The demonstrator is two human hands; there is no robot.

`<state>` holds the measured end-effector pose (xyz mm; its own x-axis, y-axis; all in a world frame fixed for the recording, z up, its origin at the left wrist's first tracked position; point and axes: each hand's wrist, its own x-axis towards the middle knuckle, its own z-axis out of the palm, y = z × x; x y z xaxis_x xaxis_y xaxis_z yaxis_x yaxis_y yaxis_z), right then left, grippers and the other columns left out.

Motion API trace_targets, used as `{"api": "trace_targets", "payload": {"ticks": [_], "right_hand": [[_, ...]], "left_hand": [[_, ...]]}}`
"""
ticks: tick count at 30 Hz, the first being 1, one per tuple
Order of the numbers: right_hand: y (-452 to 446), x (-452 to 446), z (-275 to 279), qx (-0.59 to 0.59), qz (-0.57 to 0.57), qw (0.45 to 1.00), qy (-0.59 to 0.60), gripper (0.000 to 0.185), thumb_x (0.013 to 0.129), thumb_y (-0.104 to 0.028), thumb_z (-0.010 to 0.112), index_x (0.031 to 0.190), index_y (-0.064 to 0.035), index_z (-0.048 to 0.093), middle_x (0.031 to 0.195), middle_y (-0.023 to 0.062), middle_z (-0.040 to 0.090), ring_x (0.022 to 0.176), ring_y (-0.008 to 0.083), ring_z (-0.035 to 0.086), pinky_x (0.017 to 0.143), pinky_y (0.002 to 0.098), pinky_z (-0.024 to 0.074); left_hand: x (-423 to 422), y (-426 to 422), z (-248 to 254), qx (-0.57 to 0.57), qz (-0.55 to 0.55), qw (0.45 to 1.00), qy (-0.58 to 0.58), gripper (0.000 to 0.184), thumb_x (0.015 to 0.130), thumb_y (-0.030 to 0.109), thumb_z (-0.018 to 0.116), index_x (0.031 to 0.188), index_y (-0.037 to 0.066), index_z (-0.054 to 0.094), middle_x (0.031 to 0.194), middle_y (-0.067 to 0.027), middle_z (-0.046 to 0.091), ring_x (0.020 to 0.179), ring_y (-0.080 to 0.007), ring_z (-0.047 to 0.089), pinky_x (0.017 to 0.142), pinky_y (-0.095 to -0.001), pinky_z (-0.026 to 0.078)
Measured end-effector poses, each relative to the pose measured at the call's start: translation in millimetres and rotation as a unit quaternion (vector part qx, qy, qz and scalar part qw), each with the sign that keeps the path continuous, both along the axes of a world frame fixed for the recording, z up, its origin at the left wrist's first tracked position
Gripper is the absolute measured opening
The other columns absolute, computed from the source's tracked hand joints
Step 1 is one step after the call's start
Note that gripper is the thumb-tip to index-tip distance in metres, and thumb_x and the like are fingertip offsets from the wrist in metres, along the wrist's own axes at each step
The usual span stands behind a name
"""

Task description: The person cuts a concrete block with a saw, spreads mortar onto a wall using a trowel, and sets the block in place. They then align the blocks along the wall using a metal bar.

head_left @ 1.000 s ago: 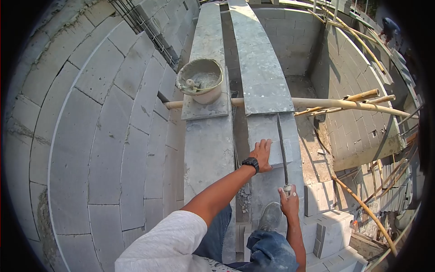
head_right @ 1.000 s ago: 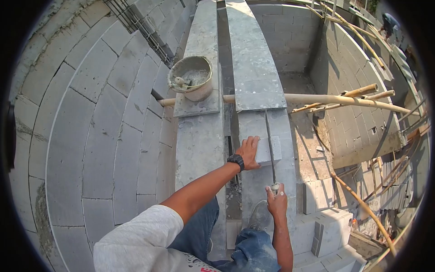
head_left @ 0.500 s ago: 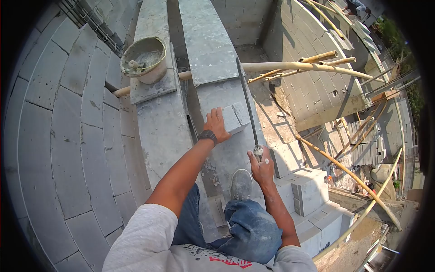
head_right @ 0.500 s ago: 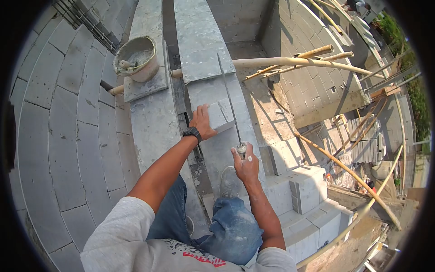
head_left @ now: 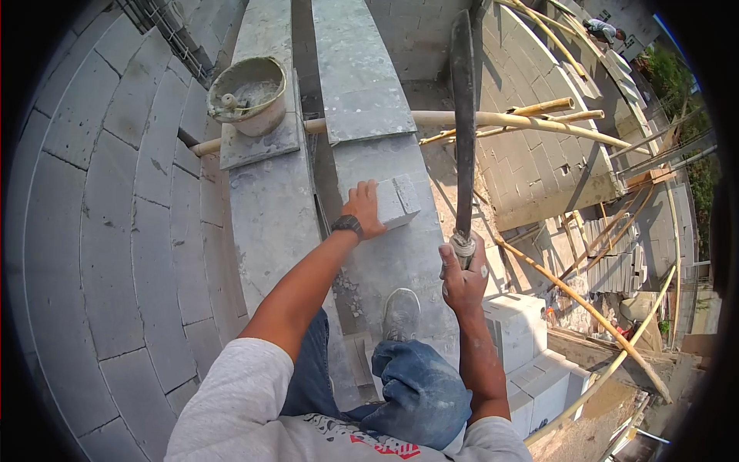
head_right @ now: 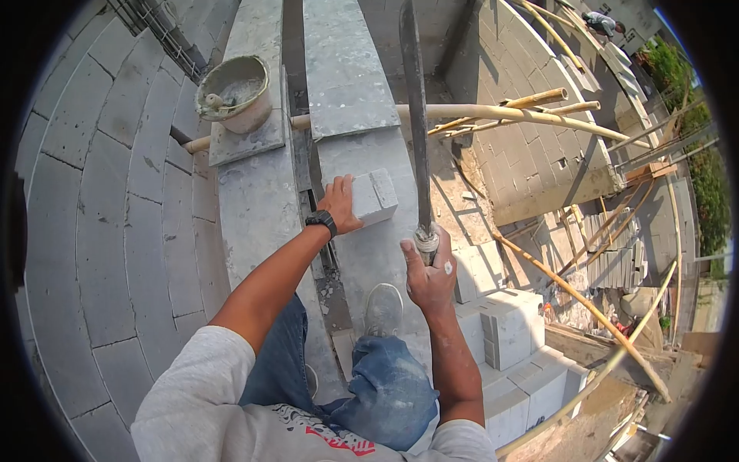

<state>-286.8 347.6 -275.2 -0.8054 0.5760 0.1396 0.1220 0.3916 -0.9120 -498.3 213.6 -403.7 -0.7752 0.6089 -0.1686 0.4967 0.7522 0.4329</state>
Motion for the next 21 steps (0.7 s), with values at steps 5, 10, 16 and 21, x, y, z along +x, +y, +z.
{"api": "trace_targets", "payload": {"ticks": [5, 10, 16, 21], "right_hand": [[-8, -29, 63, -0.116, -0.021, 0.91, 0.398, 0.06, 0.096, -0.04, 0.071, 0.128, 0.002, 0.041, 0.079, 0.0073, 0.055, 0.061, 0.0133, 0.055, 0.051, 0.0297, 0.0496], [11, 13, -132, 0.13, 0.096, 0.939, -0.302, 0.048, 0.097, -0.039, 0.065, 0.116, 0.0017, 0.05, 0.088, 0.0315, 0.069, 0.084, 0.0505, 0.068, 0.073, 0.0541, 0.0532], [-5, 8, -107, 0.06, 0.013, 0.975, -0.212, 0.044, 0.097, -0.041, 0.066, 0.115, -0.0021, 0.054, 0.088, 0.0274, 0.07, 0.081, 0.0507, 0.067, 0.071, 0.0537, 0.0517], [28, -15, -22, -0.039, -0.041, 0.997, 0.047, 0.042, 0.095, -0.03, 0.075, 0.119, -0.0016, 0.056, 0.079, 0.0042, 0.063, 0.065, 0.0142, 0.061, 0.058, 0.0319, 0.049]], "left_hand": [[2, -2, -7, 0.009, 0.008, 1.0, 0.004, 0.111, 0.062, 0.031, 0.087, 0.149, 0.001, 0.026, 0.137, -0.0188, 0.041, 0.125, -0.0406, 0.046, 0.103, -0.0473, 0.051], [4, 0, -4, -0.001, 0.012, 1.0, -0.001, 0.11, 0.062, 0.029, 0.087, 0.149, 0.0, 0.027, 0.137, -0.0189, 0.041, 0.125, -0.0406, 0.047, 0.103, -0.0474, 0.051], [1, -1, -10, -0.003, 0.007, 1.0, 0.019, 0.115, 0.06, 0.031, 0.088, 0.151, 0.002, 0.024, 0.138, -0.0188, 0.039, 0.126, -0.0395, 0.045, 0.103, -0.0476, 0.051], [0, 2, 0, -0.004, 0.0, 1.0, 0.003, 0.114, 0.061, 0.033, 0.088, 0.151, 0.002, 0.024, 0.139, -0.019, 0.04, 0.127, -0.0401, 0.044, 0.105, -0.0473, 0.05]]}}
